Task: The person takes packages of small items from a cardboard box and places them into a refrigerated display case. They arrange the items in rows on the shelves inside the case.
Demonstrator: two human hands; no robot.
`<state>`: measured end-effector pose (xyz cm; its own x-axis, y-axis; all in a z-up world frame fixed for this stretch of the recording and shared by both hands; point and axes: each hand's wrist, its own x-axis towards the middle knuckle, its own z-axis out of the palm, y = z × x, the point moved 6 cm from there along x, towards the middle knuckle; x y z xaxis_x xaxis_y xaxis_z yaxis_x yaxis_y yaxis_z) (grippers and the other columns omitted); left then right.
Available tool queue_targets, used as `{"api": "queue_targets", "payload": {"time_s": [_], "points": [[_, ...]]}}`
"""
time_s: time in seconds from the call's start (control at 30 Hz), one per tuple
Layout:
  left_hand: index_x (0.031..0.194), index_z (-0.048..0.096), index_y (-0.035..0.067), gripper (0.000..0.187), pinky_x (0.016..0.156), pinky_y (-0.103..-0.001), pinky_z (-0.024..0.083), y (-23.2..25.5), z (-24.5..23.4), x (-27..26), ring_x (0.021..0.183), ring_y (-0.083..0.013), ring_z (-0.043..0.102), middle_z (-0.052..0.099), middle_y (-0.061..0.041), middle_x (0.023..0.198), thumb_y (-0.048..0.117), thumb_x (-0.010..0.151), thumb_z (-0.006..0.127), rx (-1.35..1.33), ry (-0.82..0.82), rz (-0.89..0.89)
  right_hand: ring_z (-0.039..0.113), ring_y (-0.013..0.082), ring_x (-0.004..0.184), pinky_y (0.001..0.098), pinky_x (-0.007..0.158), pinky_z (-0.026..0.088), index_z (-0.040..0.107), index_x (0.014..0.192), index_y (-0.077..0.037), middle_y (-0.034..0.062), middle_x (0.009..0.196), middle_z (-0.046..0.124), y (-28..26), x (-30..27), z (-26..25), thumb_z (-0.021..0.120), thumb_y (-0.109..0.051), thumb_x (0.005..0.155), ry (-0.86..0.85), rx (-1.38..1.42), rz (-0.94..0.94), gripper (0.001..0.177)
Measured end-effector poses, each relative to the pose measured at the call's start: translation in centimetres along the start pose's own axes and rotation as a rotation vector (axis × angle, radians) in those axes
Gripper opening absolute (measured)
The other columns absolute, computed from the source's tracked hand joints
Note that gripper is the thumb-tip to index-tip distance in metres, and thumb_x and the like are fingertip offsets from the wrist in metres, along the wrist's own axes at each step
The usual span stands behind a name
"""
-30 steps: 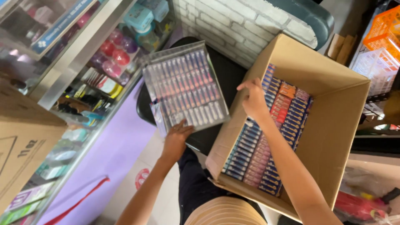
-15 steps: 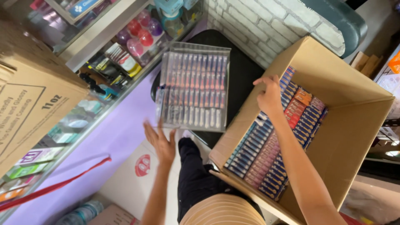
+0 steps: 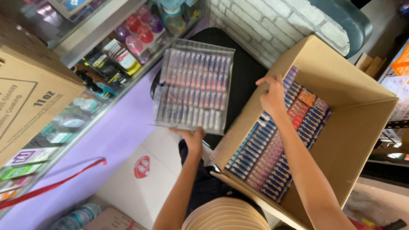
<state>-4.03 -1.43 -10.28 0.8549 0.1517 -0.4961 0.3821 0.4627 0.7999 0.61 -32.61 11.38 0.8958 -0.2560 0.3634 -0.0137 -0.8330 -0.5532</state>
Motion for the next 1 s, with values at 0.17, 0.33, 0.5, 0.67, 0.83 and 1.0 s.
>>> {"api": "queue_targets", "payload": {"time_s": [0.17,0.33,0.5,0.67,0.83,1.0], "points": [[0.153,-0.037,0.023,0.126,0.06,-0.036,0.06,5.3,-3.2,3.3,0.082,-0.0228,0.063,0.037,-0.022,0.153,-0.005,0.081,0.062,0.148,-0.182,0.103,0.057,0.0451,0.112,0.046,0.103,0.047,0.073,0.098,-0.002,0.0261,0.111,0.058,-0.4,0.0,-0.1,0.047,0.019,0.065,0.005,0.004,0.036,0.046],[0.154,-0.034,0.027,0.126,0.058,-0.041,0.061,7.3,-6.3,8.0,0.078,-0.025,0.066,0.04,-0.023,0.149,-0.005,0.08,0.063,0.252,-0.293,0.066,0.057,0.0449,0.111,0.0458,0.102,0.047,0.073,0.099,-0.001,0.0258,0.111,0.057,-0.7,0.0,-0.1,0.046,0.02,0.066,-0.004,0.014,0.062,0.048],[0.159,-0.03,0.028,0.122,0.059,-0.046,0.065,10.2,-5.7,12.3,0.08,-0.028,0.069,0.062,-0.024,0.123,-0.002,0.081,0.059,0.412,-0.398,0.061,0.057,0.0451,0.111,0.046,0.102,0.047,0.073,0.098,-0.001,0.0257,0.111,0.057,-0.6,0.1,0.0,0.046,0.021,0.066,0.008,0.023,0.057,0.047],[0.161,-0.019,0.027,0.12,0.056,-0.047,0.064,13.9,-4.6,16.8,0.08,-0.0285,0.071,0.063,-0.021,0.122,-0.001,0.078,0.062,0.638,-0.401,0.056,0.056,0.0457,0.111,0.0459,0.101,0.047,0.072,0.099,-0.001,0.0259,0.113,0.056,-1.7,0.3,-0.1,0.046,0.021,0.066,0.011,0.028,0.074,0.048],[0.166,-0.006,0.027,0.117,0.057,-0.046,0.064,16.9,-1.7,19.4,0.078,-0.0272,0.07,0.068,-0.022,0.114,-0.001,0.076,0.062,0.807,-0.48,0.059,0.056,0.0466,0.109,0.0464,0.1,0.047,0.072,0.1,0.0,0.027,0.11,0.054,-1.6,0.5,0.1,0.047,0.021,0.065,0.002,-0.009,0.148,0.048],[0.164,-0.002,0.027,0.113,0.051,-0.044,0.063,17.3,2.0,20.8,0.074,-0.0268,0.07,0.067,-0.014,0.114,0.002,0.072,0.06,0.769,-0.626,0.067,0.057,0.0455,0.113,0.0467,0.102,0.047,0.07,0.096,0.0,0.0239,0.113,0.056,-2.7,0.9,0.3,0.045,0.022,0.064,0.047,0.011,0.131,0.046]]}}
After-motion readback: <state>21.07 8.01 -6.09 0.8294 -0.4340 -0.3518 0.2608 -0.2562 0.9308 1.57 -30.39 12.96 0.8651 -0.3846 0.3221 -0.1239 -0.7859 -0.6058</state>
